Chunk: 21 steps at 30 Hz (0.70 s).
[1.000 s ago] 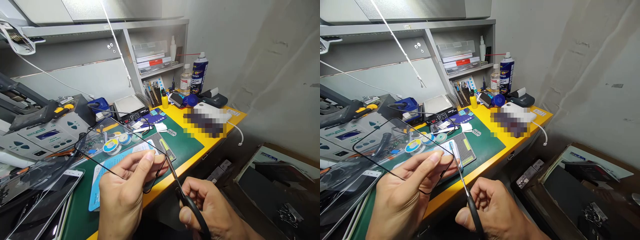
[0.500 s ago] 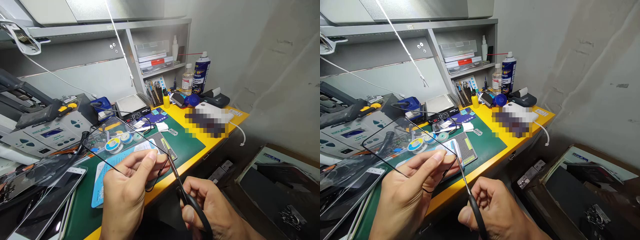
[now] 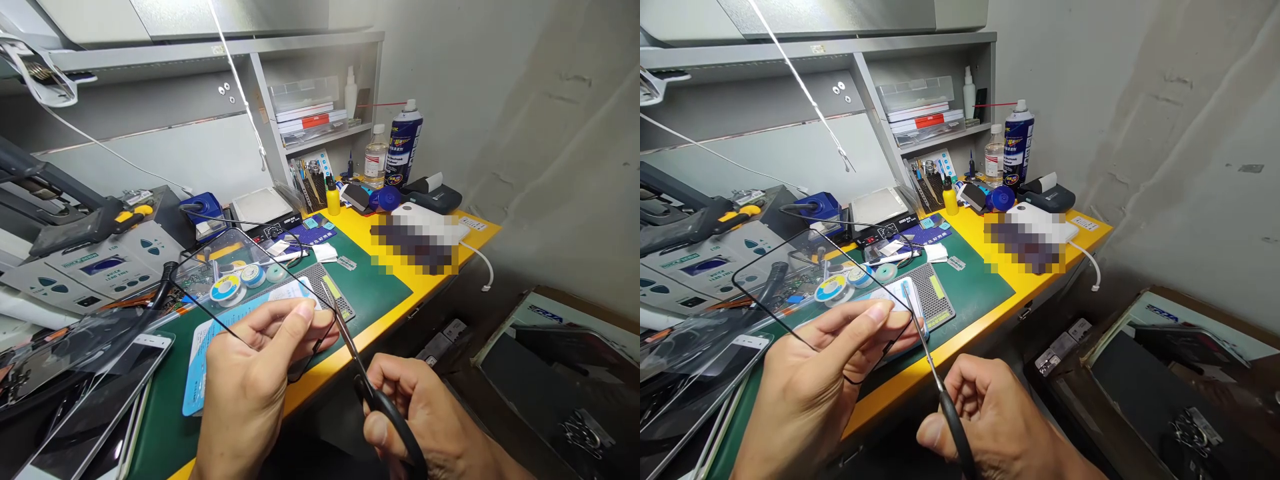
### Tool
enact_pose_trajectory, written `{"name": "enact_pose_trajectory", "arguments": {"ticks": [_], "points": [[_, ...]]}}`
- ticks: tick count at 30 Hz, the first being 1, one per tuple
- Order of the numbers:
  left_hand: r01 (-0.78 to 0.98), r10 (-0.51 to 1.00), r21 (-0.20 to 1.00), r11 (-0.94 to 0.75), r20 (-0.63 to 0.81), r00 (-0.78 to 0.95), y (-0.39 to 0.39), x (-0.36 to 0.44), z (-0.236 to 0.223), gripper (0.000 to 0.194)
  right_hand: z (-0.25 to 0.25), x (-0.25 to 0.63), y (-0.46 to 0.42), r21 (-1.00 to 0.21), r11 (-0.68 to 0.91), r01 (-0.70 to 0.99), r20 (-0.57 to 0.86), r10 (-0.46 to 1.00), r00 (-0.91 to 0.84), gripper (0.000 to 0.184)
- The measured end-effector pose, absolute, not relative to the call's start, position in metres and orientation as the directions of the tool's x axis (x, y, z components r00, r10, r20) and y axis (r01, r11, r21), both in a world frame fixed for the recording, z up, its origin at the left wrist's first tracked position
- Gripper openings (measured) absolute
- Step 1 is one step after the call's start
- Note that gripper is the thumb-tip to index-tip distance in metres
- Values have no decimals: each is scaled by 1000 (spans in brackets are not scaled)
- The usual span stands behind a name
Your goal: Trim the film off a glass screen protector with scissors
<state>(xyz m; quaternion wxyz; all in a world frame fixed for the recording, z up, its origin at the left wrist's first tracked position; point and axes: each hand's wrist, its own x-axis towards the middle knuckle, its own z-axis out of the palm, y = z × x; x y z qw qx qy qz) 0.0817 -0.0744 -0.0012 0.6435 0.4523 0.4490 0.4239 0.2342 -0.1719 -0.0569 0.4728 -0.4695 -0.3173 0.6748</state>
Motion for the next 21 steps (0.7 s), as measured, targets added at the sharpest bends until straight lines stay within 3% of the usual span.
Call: {"name": "enact_pose_trajectory", "arguments": {"ticks": [21], "points": [[-104,927,954,280,-242,285,-62,91,15,27,-55,240,-171,-870,-398,-292,-379,917,-121,44]]}}
